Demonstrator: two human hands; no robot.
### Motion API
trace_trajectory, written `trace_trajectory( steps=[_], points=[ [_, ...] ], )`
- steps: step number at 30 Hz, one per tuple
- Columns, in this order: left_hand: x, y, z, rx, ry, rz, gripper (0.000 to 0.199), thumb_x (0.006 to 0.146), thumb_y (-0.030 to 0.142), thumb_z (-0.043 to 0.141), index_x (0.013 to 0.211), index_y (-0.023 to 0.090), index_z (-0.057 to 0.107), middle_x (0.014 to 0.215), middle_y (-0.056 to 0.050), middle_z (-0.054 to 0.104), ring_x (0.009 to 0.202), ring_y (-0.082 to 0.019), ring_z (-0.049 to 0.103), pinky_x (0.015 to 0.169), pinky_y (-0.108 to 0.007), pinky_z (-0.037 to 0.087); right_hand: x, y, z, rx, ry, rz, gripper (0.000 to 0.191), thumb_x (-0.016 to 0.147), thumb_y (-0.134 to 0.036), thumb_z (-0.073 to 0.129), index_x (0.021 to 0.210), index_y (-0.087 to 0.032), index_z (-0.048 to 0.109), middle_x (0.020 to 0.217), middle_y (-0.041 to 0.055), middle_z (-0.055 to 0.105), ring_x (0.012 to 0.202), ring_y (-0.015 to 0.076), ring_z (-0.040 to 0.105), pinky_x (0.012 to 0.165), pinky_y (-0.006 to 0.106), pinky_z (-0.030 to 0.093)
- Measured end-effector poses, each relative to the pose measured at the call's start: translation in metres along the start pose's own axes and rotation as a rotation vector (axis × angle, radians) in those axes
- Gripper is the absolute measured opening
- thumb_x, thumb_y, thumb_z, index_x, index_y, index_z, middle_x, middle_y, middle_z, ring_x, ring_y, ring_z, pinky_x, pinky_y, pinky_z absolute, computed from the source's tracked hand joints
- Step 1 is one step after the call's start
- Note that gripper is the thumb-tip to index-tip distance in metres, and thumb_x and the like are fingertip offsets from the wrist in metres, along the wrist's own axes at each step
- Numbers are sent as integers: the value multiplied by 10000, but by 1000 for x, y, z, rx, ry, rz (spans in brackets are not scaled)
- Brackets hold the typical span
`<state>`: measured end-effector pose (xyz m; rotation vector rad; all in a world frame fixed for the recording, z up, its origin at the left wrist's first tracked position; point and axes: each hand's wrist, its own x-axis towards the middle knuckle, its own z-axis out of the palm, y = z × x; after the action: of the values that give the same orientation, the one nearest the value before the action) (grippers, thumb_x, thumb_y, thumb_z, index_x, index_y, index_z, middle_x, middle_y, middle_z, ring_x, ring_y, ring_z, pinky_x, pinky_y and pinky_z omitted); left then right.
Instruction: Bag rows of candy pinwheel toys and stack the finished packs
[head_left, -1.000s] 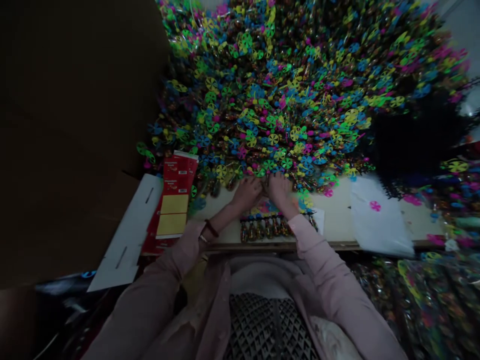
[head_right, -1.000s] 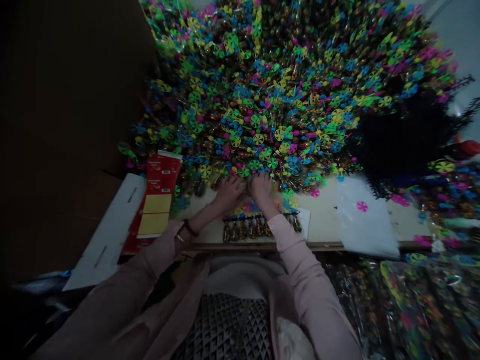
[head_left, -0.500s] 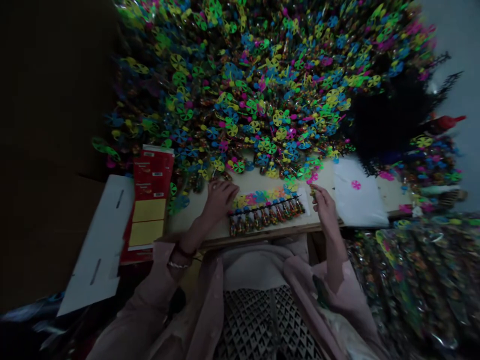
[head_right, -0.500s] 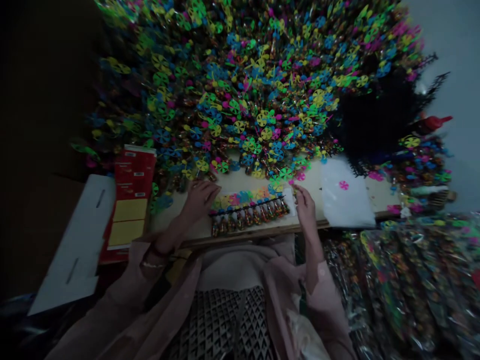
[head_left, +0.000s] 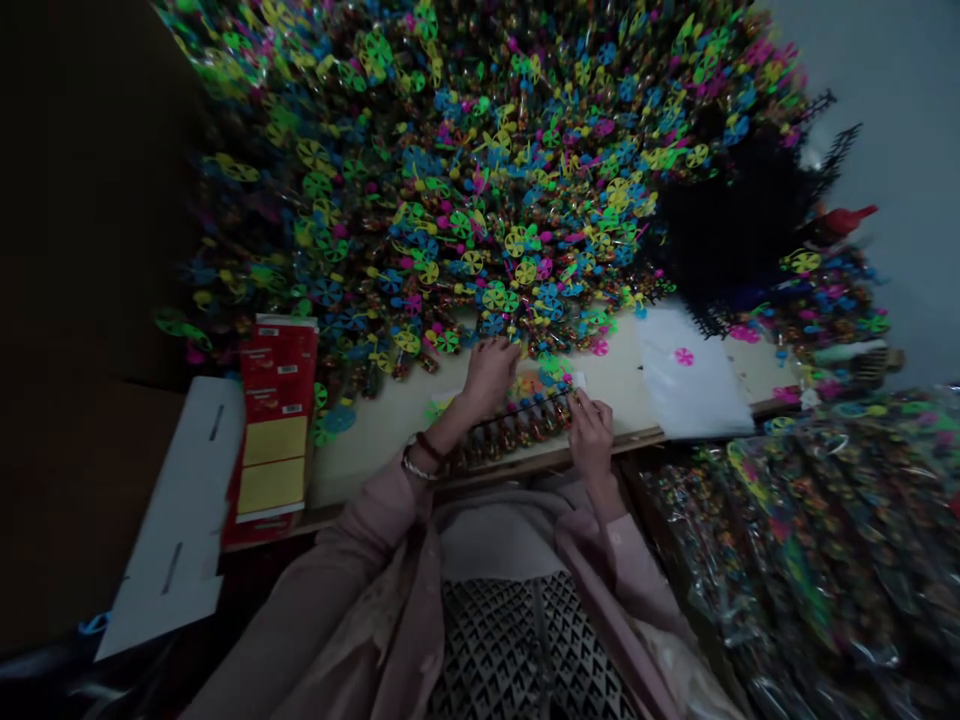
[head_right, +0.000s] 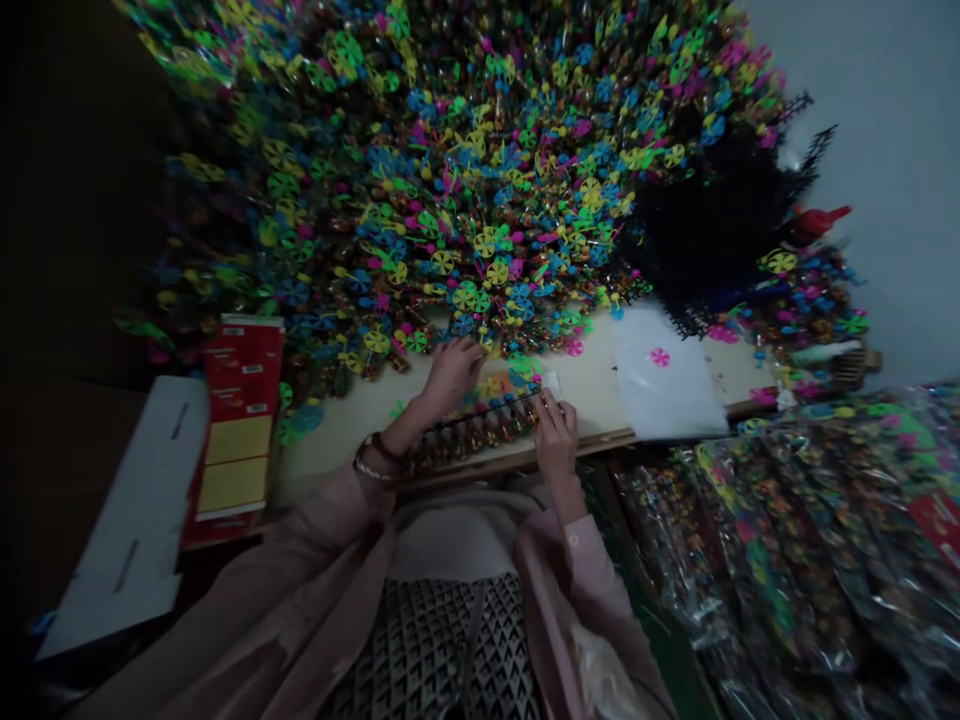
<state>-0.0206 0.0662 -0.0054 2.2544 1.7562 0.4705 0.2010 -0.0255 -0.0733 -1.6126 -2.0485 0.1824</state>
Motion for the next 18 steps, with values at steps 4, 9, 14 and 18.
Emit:
trace_trajectory(
  steps=[4, 9, 14, 18],
  points=[
    [32, -18, -4, 122, -31, -135, 280, 919, 172, 378, 958, 157, 654, 997, -136, 620, 977, -266, 562, 832, -376, 405, -7, 10, 6, -6, 72, -107, 494, 921, -122, 349, 1387, -239, 465, 1388, 57, 510, 1153, 239, 467, 983, 454, 435],
    [36, -15, 7, 147, -60, -152, 253, 920, 261, 425, 1019, 145, 627, 1082, -151, 585, 1037, -279, 540, 863, -357, 412, -3, 10, 18, 30, 180, -148, 494, 926, -102, 363, 1394, -234, 454, 1392, 68, 506, 1184, 219, 483, 969, 422, 454],
    [47, -4, 25, 175, 75, -245, 346, 901, 399, 477, 1054, 113, 598, 1104, -187, 565, 1089, -335, 482, 905, -431, 395, 3, 5, 16, 79, 240, -120, 424, 945, -149, 388, 1346, -218, 506, 1318, 106, 571, 1183, 211, 543, 957, 429, 462],
    [70, -16, 23, 122, 55, -48, 306, 893, 130, 410, 1157, 118, 564, 1155, -171, 543, 1080, -285, 491, 892, -394, 397, 5, 2, 8, 101, 262, -126, 417, 943, -146, 416, 1348, -208, 494, 1302, 118, 582, 1195, 207, 549, 962, 432, 453]
  ],
)
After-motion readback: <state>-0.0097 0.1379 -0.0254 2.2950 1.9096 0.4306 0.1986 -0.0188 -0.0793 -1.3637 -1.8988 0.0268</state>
